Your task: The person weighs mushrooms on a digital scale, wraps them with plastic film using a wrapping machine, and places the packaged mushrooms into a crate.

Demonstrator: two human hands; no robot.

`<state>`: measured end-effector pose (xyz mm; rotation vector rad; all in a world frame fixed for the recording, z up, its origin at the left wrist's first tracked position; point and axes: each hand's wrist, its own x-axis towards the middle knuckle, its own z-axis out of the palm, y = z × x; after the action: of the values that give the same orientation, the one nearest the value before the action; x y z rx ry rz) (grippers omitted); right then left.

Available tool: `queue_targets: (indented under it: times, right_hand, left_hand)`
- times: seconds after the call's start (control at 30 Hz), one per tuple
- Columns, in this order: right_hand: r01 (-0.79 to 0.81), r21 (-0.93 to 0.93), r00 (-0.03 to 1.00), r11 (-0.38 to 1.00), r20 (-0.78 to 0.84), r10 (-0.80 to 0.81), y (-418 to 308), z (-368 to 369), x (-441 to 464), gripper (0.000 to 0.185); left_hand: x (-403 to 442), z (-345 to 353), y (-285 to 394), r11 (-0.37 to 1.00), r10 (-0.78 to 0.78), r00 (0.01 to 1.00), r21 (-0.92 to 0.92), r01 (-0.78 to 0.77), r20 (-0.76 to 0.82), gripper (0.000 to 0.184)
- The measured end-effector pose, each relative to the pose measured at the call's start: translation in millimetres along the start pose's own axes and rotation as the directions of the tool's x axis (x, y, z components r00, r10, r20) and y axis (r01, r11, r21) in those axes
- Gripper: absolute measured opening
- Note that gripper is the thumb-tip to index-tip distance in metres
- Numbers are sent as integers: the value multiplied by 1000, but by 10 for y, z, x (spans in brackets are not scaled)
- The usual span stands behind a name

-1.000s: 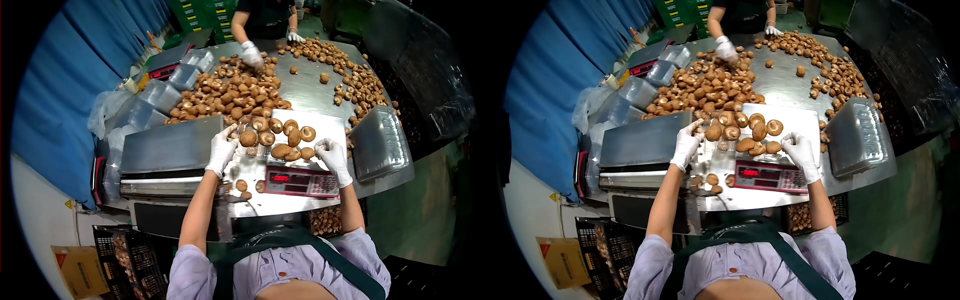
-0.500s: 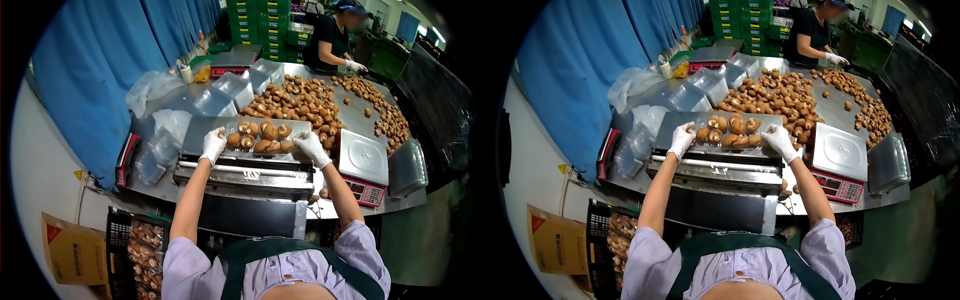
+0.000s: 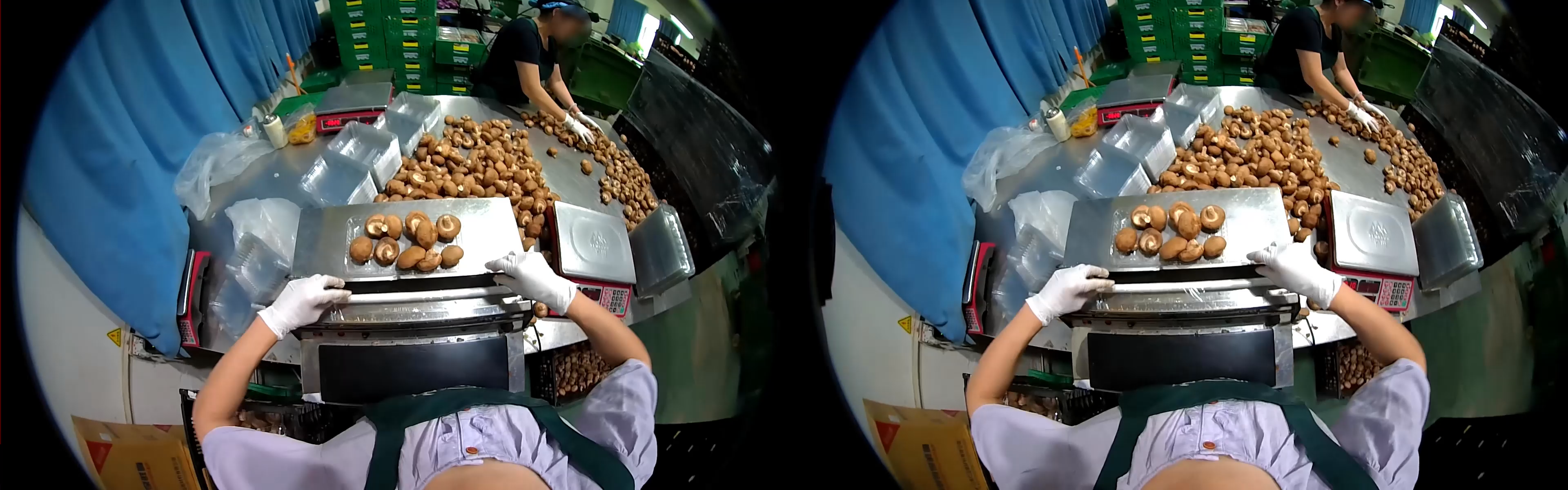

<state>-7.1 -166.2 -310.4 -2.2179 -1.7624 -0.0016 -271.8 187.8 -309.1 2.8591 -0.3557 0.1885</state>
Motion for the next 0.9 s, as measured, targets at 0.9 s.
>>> queue_targets:
  times: [0.9]
  right_hand:
    - [47,119,831,992,-555,27,648,71,1412,41]
  left_hand:
    - [1126,-34,-838,846,-434,597,-532,14,-674,48]
